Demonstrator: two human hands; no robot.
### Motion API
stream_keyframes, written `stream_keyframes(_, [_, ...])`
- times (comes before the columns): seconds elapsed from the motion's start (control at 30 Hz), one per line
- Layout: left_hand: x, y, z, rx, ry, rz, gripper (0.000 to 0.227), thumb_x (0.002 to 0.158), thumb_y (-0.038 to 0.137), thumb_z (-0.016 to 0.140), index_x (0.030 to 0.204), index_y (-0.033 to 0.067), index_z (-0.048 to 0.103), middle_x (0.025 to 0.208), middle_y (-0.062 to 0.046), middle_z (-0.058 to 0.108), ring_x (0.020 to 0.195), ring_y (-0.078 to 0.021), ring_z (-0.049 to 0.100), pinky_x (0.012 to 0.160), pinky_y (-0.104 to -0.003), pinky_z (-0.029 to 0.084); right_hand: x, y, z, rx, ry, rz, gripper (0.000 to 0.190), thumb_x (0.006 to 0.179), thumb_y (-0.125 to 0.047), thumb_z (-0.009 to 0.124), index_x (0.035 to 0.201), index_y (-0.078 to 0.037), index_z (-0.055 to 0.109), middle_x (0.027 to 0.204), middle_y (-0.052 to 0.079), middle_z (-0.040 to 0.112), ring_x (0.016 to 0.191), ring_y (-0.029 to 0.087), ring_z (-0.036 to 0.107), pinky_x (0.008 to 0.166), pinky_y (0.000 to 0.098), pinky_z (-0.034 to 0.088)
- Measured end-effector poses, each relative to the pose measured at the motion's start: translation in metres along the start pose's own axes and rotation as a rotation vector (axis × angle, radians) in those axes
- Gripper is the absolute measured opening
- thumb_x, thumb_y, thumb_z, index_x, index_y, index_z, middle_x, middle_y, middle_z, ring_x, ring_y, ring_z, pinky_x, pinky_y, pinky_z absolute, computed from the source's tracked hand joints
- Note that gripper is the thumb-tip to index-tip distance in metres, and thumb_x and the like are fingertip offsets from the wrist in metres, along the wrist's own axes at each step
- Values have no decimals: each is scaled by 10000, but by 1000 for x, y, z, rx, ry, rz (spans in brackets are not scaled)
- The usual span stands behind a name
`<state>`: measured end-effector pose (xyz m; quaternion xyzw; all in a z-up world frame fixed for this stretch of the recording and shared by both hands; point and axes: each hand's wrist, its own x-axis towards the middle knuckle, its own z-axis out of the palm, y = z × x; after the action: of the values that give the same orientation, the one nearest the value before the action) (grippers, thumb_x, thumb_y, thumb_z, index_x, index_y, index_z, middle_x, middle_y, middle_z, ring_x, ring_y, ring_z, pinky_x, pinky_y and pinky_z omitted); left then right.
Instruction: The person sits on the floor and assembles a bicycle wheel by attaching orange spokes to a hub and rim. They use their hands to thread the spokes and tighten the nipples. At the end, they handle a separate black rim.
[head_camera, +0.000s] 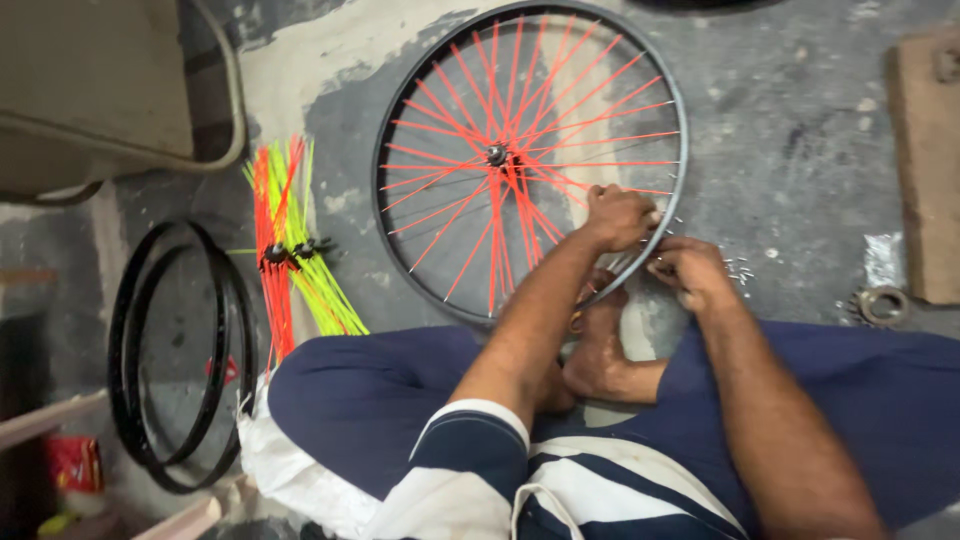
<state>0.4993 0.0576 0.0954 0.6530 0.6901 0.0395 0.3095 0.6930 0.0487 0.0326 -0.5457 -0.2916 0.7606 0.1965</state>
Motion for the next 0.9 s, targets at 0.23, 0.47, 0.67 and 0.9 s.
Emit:
stream_keyframes(0.23, [-4,8,-9,-47,-10,-20,343,886,431,544,1064,251,776,1151,-67,735,1186,-316,560,1086,-590,245,1,-7,-7,-22,-57,67,277,857,129,585,1114,65,665,1043,140,723,914,239,729,848,327,628])
stream_keyframes(0.47, [-8,8,-9,-112,18,-20,351,867,400,553,1084,238,776,1191,-62,722,1204,-317,542,1089,-584,243,-5,-7,-2,-41,-13,34,211,937,64,611,1139,58,670,1068,127,721,922,224,709,843,317,613])
stream_keyframes(0.67, [-9,12,-12,-80,-1,-58,354,831,400,579,1084,267,789,1211,-72,698,1223,-309,529,1120,-581,223,-7,-11,0,-102,-12,29,186,959,45,590,1121,34,680,1034,112,724,871,204,700,783,295,592])
stream_keyframes(0.9, [-7,11,-6,-75,38,-56,362,898,439,562,1100,236,784,1207,-83,693,1221,-315,524,1116,-591,225,1,-6,-1,-30,6,-5,148,956,38,529,1070,4,616,914,118,685,718,200,658,638,305,567])
